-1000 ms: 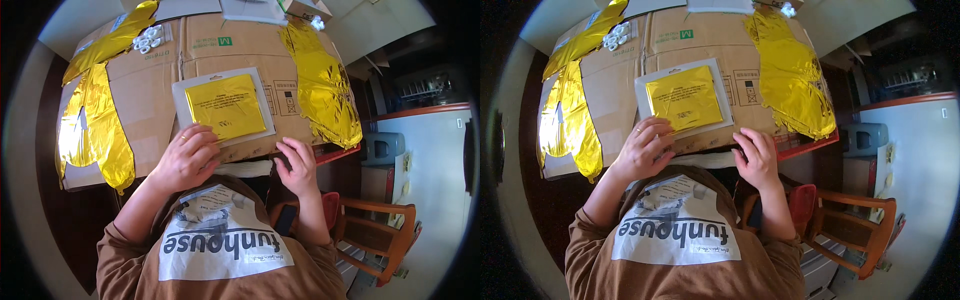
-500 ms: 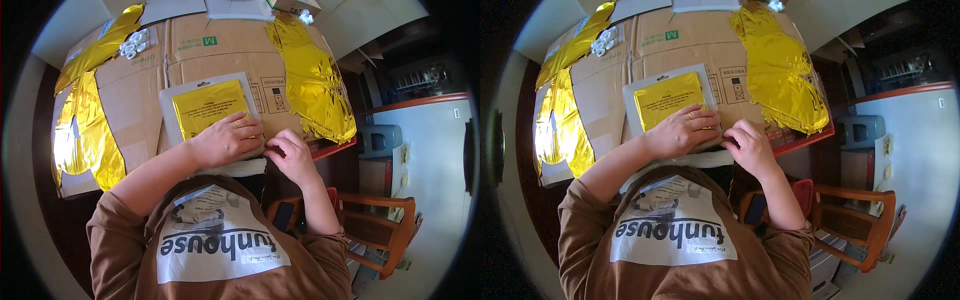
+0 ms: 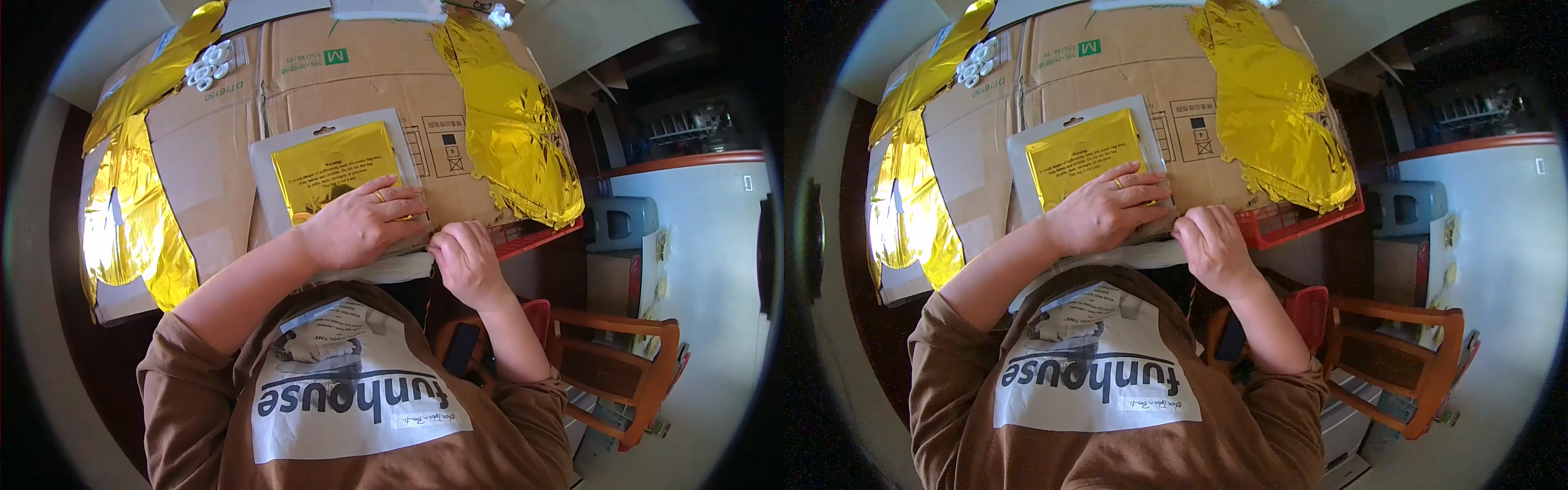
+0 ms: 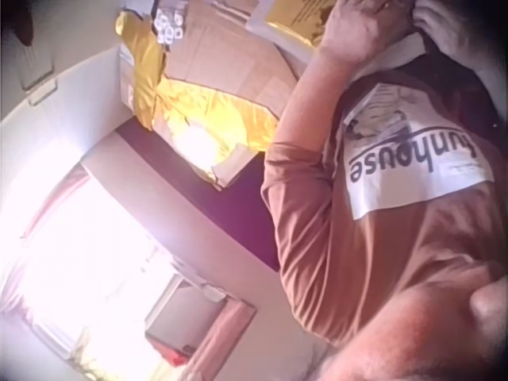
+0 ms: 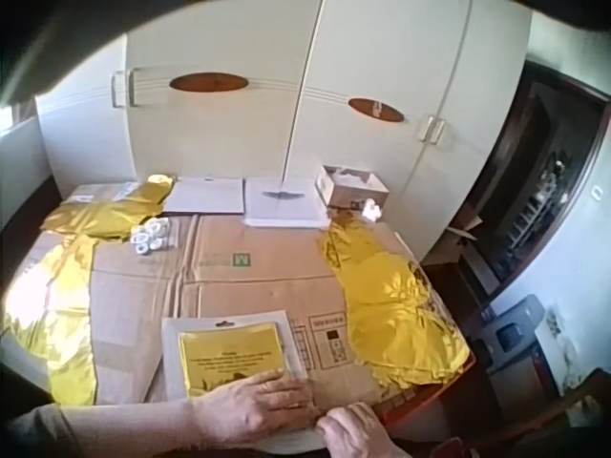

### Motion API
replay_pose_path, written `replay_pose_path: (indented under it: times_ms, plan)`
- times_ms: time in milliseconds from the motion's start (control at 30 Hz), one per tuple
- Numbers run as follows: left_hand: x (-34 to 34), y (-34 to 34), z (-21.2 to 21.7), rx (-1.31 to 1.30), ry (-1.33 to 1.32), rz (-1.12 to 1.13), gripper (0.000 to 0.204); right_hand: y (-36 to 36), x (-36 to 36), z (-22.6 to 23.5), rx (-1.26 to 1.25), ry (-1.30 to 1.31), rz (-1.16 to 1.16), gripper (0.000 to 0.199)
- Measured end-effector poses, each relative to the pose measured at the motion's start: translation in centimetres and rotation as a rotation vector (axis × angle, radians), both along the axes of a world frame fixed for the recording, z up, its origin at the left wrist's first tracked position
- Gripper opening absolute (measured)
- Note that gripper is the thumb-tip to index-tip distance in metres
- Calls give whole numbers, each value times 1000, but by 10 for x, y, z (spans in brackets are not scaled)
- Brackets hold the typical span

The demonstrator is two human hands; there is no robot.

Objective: Folding gold foil balloons and placing them into clear plastic packaging sleeves on a cardboard workbench.

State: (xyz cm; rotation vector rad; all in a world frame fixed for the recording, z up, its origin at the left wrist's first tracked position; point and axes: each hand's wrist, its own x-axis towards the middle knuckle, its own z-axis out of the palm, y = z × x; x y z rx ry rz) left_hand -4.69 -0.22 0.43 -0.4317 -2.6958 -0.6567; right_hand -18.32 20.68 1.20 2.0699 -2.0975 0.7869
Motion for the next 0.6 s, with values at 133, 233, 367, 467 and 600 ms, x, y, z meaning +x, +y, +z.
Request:
replay_pose_path:
  times_ms: [133, 233, 367, 467, 600]
  plan:
    - [1, 0, 1, 13, -12, 9, 31, 12, 24, 14, 50, -206, 77, 23]
    - [0, -2, 2, 8, 77, -30, 42, 12, 23, 22, 86, -303, 44, 22]
    - [12, 1, 26, -22, 201, -85, 46, 7, 17, 28, 67, -405, 6, 21]
    - [21, 18, 34, -50, 153, -71, 35, 7, 18, 27, 167, -622, -5, 19]
    - [32, 30, 26, -101, 73, 80, 32, 1, 17, 32, 245, -625, 6, 17]
